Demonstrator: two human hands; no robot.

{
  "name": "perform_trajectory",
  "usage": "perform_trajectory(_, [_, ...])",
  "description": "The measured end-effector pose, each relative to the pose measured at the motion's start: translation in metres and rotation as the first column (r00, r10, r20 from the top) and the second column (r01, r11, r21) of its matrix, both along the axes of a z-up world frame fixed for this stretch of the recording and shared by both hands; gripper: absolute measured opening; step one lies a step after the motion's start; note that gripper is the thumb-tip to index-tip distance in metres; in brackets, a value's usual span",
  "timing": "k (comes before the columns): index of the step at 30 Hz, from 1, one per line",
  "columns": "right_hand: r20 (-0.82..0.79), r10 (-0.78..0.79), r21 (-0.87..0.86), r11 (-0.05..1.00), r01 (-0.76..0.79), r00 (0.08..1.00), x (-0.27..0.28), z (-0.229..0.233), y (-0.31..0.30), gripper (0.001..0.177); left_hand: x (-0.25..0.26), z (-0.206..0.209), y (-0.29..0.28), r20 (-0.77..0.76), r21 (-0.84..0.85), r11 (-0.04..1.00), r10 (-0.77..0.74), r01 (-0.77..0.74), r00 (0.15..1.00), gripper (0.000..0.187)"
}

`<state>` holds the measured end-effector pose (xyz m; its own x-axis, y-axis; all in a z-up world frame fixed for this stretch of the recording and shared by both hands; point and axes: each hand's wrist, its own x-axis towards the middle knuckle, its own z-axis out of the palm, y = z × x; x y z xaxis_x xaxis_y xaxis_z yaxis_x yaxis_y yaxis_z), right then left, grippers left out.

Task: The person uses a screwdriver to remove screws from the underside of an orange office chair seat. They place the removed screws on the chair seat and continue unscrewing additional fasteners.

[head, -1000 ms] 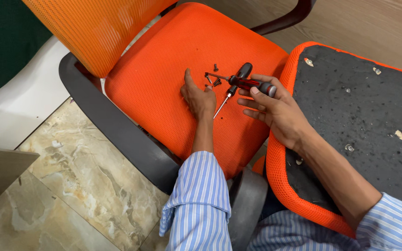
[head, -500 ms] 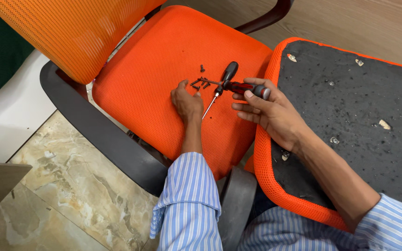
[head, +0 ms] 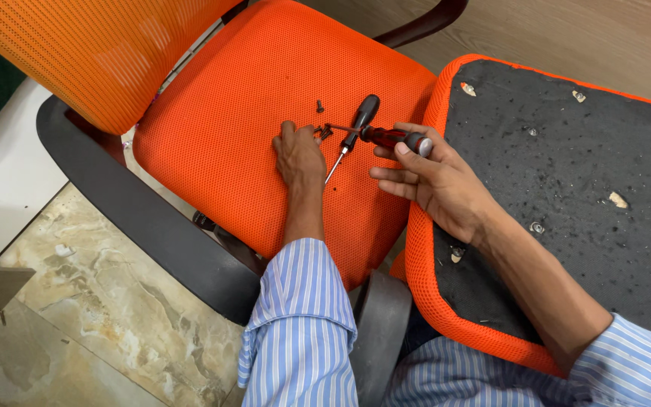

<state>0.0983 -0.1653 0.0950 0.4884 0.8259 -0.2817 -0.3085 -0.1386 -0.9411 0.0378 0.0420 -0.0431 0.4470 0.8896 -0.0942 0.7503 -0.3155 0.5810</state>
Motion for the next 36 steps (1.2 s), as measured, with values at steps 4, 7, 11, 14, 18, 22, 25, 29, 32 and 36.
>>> perform_trajectory(4, [0.001, 0.002, 0.013, 1.000, -0.002, 1.000, 0.001, -0.003, -0.002, 0.047, -0.001, 0.003, -0.006, 0.003, 0.035, 0.996, 0.083, -0.083, 0.997, 0.020])
perform_trajectory(7, [-0.009, 0.000, 0.026, 1.000, 0.000, 1.000, 0.001, -0.005, -0.003, 0.046, -0.005, 0.006, -0.007, 0.147, -0.079, 0.978, 0.201, -0.191, 0.969, 0.008])
perform_trajectory(11, [-0.019, 0.015, 0.070, 0.997, -0.014, 1.000, 0.002, -0.003, -0.006, 0.041, -0.003, 0.007, -0.006, 0.273, -0.125, 0.942, 0.334, -0.311, 0.902, 0.017])
perform_trajectory(14, [-0.068, -0.012, 0.065, 0.998, 0.016, 0.998, 0.004, -0.001, -0.009, 0.035, 0.002, -0.001, -0.010, 0.382, -0.070, 0.965, 0.260, -0.253, 0.887, 0.013])
perform_trajectory(18, [-0.102, -0.058, 0.100, 0.993, 0.068, 0.993, 0.006, 0.000, -0.018, 0.033, 0.005, -0.011, -0.024, 0.485, -0.026, 0.990, 0.133, -0.137, 0.865, 0.015])
perform_trajectory(22, [-0.067, -0.130, 0.097, 0.986, 0.136, 0.989, 0.013, 0.002, -0.034, 0.037, 0.008, 0.004, -0.032, 0.616, 0.082, 0.995, -0.011, -0.050, 0.788, 0.015])
perform_trajectory(25, [-0.089, -0.190, 0.123, 0.972, 0.200, 0.978, 0.025, 0.003, -0.052, 0.037, 0.016, 0.029, -0.044, 0.584, 0.158, 0.987, -0.126, 0.040, 0.802, 0.017])
perform_trajectory(29, [-0.084, -0.330, 0.150, 0.929, 0.339, 0.940, 0.045, 0.001, -0.078, 0.031, 0.038, 0.066, -0.067, 0.637, 0.251, 0.957, -0.274, 0.142, 0.721, 0.015])
perform_trajectory(32, [-0.065, -0.435, 0.197, 0.877, 0.439, 0.898, 0.059, -0.001, -0.097, 0.024, 0.056, 0.090, -0.085, 0.651, 0.351, 0.915, -0.390, 0.197, 0.651, 0.015])
perform_trajectory(36, [-0.076, -0.518, 0.209, 0.828, 0.521, 0.852, 0.075, 0.000, -0.126, 0.023, 0.077, 0.110, -0.110, 0.621, 0.293, 0.902, -0.433, 0.319, 0.654, 0.015])
